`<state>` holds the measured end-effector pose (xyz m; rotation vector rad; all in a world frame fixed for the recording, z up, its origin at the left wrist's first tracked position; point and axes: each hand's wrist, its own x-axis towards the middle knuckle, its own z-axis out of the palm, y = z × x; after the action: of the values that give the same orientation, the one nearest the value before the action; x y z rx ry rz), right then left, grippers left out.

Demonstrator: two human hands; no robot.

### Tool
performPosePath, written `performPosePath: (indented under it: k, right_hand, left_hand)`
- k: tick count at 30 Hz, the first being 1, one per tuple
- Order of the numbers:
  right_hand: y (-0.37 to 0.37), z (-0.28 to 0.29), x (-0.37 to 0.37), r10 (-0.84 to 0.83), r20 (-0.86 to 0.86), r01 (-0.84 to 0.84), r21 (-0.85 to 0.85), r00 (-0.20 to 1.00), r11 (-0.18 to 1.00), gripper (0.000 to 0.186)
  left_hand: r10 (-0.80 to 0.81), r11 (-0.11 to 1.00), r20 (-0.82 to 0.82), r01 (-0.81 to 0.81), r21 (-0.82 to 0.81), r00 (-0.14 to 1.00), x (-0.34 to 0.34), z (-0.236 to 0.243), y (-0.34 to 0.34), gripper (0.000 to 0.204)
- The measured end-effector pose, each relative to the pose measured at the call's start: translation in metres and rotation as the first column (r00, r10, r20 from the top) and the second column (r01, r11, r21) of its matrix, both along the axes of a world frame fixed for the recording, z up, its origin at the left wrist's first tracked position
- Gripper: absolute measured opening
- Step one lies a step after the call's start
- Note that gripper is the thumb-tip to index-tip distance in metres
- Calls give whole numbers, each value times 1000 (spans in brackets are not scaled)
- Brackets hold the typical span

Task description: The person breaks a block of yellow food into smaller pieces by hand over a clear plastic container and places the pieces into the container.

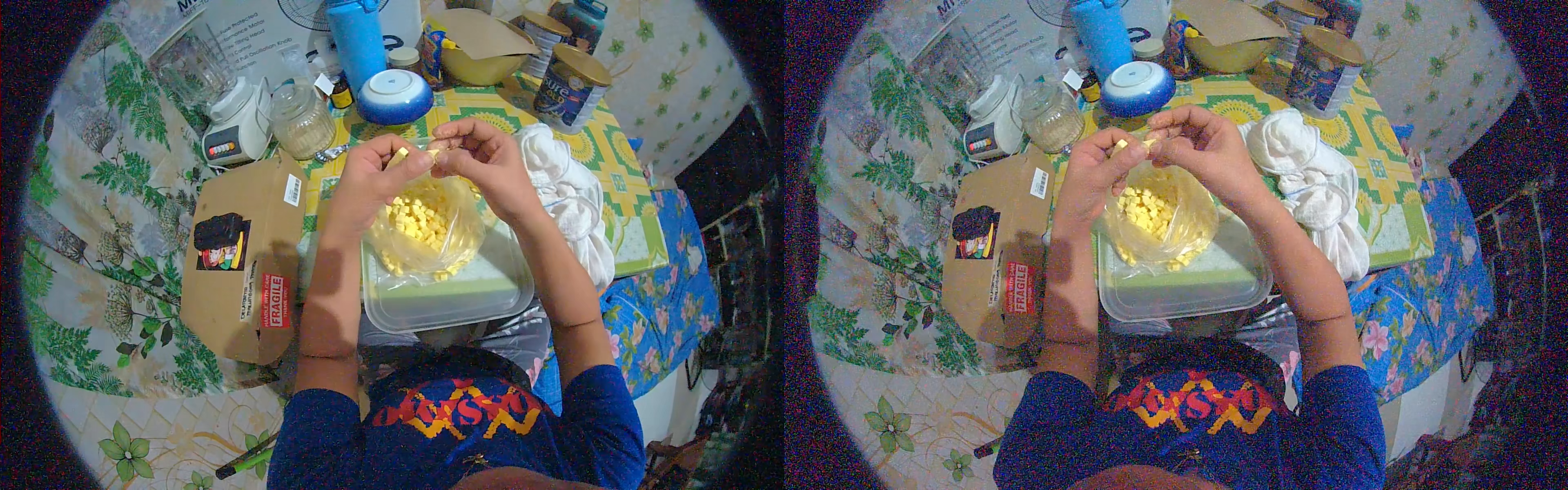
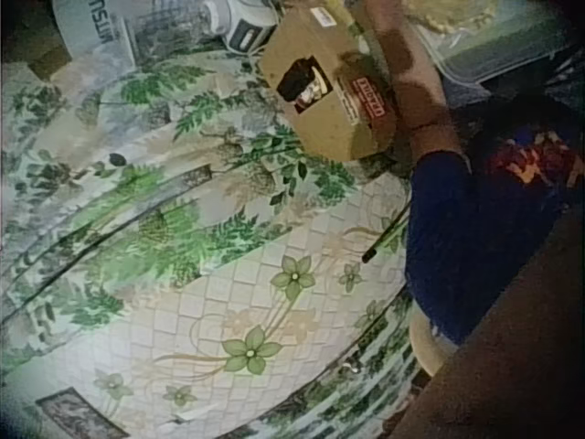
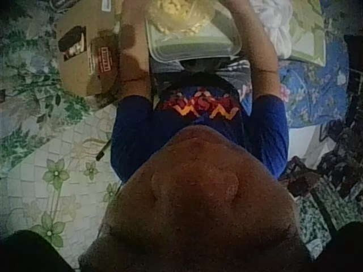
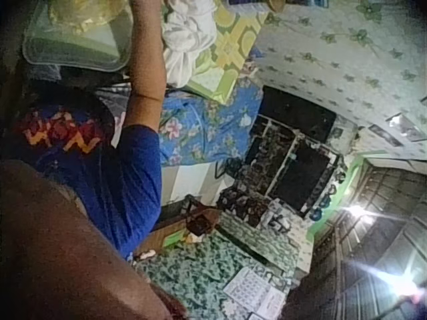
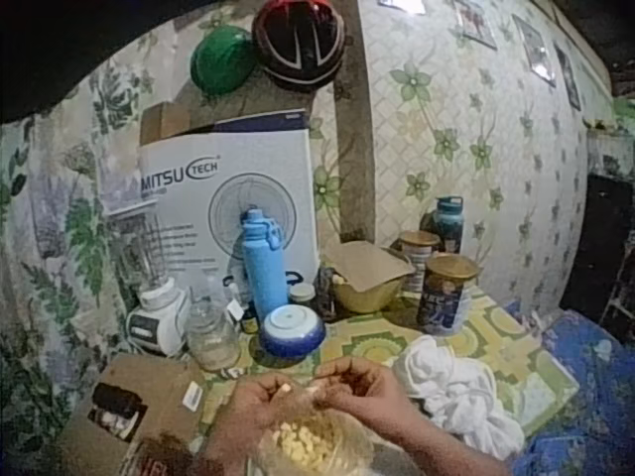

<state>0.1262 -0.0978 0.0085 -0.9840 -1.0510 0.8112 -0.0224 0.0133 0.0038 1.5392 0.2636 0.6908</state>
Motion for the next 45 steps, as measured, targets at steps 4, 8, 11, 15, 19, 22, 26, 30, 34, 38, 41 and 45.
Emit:
performPosePath:
  k: [4, 8, 11, 15, 19, 22, 26, 30, 34, 38, 41, 45]
  right_hand:
    - [2, -3, 2, 41, -43, -40, 15, 998, 999, 27]
    - [2, -3, 3, 67, -78, -66, 12, 995, 998, 29]
    - [0, 0, 2, 75, -110, -76, -6, 991, 997, 29]
    - [1, -1, 4, 73, -125, -72, 14, 989, 997, 28]
    - [2, -3, 6, 41, -107, -38, 32, 993, 999, 28]
    - [1, 0, 5, 7, -90, -5, 15, 996, 1000, 27]
    - [4, -6, 6, -32, 59, 27, 71, 998, 997, 28]
    - [2, -4, 0, -82, 236, 73, 43, 968, 996, 32]
    - [0, -4, -2, -125, 469, 98, 83, 874, 992, 29]
    - [2, -5, -3, -79, 477, 60, 56, 875, 997, 30]
    - [3, -6, -1, -54, 445, 55, 9, 894, 998, 31]
    - [3, -7, -4, -138, 342, 139, 20, 929, 990, 33]
  left_hand:
    - [34, 999, -23, -33, 16, 999, 0, -1, 1, 21]
    - [17, 999, -17, -18, -40, 1000, -2, -1, 2, 20]
    - [-6, 998, -7, 6, -66, 1000, -4, -1, 3, 18]
    - [-32, 995, 30, 35, -91, 999, -4, -3, 5, 15]
    - [-36, 996, 57, 41, -80, 998, -4, -3, 6, 16]
    - [-37, 997, 44, 39, -62, 998, -4, -3, 8, 16]
    - [-33, 998, 38, 35, -57, 999, -4, -2, 6, 13]
    - [24, 990, 86, -12, -139, 996, -3, -3, 7, 21]
    - [85, 977, 152, -53, -205, 985, -1, 3, 6, 33]
    - [66, 965, 180, -17, -261, 981, -1, 2, 10, 40]
    - [59, 963, 195, -4, -270, 979, 0, 1, 12, 45]
    - [-12, 963, 134, 48, -266, 991, -1, 1, 11, 55]
